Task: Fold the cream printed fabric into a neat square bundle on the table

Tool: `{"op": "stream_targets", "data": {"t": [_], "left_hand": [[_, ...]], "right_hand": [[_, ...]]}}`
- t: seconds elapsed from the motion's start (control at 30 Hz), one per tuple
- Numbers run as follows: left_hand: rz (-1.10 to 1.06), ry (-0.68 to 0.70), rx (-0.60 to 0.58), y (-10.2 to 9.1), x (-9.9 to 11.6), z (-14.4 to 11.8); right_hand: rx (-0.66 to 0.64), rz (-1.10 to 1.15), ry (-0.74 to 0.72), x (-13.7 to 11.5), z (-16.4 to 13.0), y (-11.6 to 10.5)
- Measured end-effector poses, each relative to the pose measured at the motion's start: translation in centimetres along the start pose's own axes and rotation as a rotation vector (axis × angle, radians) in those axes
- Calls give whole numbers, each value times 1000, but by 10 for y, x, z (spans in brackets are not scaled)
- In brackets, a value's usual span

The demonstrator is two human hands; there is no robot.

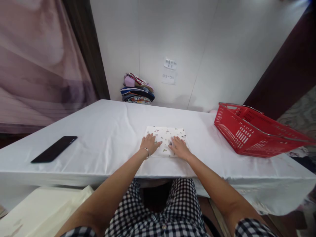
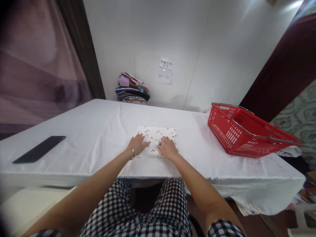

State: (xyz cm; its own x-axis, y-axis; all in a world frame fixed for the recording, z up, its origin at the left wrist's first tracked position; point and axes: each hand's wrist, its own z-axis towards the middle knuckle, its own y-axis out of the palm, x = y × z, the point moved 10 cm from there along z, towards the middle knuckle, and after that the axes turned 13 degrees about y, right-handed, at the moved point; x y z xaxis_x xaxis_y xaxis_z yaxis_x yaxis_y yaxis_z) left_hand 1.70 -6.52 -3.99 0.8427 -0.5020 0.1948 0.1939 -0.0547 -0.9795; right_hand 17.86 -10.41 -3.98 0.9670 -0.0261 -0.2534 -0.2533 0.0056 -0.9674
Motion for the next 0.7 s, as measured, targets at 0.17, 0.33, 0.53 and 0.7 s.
{"op": "stream_targets", "data": {"t": [0.17, 0.33, 0.53, 0.7], "left_hand": [[3, -92, -65, 13, -24, 16], [-5, -94, -71, 26, -33, 16], [13, -71, -38, 5, -26, 50], [37, -3, -29, 9, -28, 78]], "right_hand": [[42, -98, 223, 42, 49, -4], [26, -81, 265, 64, 60, 9], [35, -69, 253, 62, 59, 11], [-4, -90, 263, 63, 58, 13]]}}
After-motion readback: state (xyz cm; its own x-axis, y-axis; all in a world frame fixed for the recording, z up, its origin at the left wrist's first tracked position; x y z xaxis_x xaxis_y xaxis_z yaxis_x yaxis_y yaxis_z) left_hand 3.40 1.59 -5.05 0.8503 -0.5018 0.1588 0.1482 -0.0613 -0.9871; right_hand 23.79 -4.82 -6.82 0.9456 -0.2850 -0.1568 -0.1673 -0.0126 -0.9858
